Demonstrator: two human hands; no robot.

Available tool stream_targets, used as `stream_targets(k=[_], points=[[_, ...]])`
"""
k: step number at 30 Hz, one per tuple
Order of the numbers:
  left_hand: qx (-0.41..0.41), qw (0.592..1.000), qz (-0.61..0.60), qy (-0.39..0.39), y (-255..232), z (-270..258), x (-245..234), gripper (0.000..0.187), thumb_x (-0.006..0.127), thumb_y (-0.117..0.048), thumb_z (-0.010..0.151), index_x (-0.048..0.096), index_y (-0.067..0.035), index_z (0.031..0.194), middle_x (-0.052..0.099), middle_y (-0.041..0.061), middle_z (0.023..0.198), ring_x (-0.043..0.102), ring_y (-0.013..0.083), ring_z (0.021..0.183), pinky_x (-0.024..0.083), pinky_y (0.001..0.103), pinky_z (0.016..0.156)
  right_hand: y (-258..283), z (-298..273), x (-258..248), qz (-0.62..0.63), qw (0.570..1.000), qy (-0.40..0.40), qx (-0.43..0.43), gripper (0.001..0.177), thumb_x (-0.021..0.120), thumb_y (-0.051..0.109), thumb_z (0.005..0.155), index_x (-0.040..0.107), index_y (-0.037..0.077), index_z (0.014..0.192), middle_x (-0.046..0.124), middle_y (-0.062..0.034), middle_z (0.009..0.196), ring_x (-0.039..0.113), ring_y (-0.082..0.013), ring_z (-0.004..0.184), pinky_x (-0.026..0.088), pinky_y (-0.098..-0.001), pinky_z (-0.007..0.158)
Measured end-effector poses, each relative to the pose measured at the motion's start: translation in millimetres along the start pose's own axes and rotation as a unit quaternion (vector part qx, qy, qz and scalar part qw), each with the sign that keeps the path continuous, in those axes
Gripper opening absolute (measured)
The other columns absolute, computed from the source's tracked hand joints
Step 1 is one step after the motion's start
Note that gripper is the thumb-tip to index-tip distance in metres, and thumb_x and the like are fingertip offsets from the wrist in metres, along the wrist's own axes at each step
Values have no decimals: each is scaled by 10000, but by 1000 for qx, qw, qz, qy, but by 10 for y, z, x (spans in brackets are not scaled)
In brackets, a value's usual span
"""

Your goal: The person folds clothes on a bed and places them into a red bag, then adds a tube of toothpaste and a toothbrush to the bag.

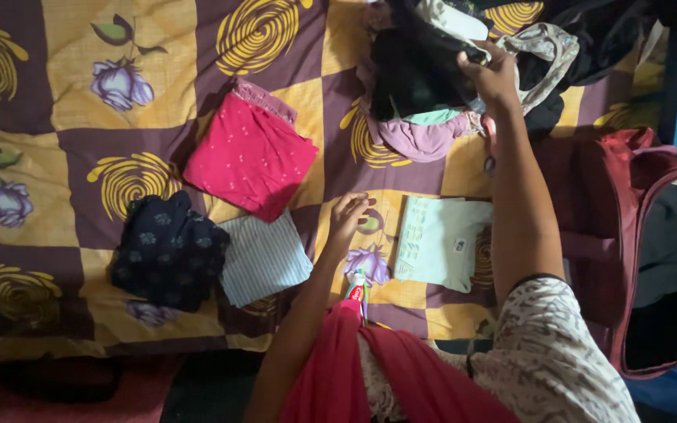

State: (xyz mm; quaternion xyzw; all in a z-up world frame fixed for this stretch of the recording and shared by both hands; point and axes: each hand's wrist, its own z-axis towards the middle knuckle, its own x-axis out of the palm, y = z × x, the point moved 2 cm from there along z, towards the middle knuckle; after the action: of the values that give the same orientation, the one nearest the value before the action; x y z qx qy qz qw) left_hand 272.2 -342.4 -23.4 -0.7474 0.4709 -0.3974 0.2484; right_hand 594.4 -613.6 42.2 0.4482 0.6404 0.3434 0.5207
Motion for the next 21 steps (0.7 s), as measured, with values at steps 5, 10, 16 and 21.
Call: stream_targets(k=[5,10,16,21], points=[[1,1000,-11,15,45,-22,-12,242,627,-194,992,652,-67,1197,748,68,1133,706,159,1038,540,311,794,3,-80,152,-109,982,60,-145,624,900,180,807,652,0,1351,742,-130,1051,708,-199,828,573,-332,714],[5,1000,1,16,46,-17,-42,246,629,-208,1000,653,-56,1192,746,83,1132,711,162,1036,538,307,786,-5,-137,275,-372,884,-14,-283,387,776,60,819,736,25,1202,712,-273,987,706,-431,912,578,-496,808],[-7,1000,-1,-17,-35,-72,-234,265,620,-209,987,640,-52,1199,753,95,1136,714,175,961,543,316,790,994,-144,254,-439,818,-137,-344,215,767,28,813,739,19,1026,722,-251,924,672,-467,872,526,-540,744],[-6,1000,-10,-23,143,-86,-333,260,602,-211,1000,630,-44,1198,758,95,1136,715,167,958,546,316,806,1348,-1302,1121,-328,805,-82,-488,374,682,-81,818,658,-61,1191,650,-189,1405,635,-359,1314,520,-471,1121]])
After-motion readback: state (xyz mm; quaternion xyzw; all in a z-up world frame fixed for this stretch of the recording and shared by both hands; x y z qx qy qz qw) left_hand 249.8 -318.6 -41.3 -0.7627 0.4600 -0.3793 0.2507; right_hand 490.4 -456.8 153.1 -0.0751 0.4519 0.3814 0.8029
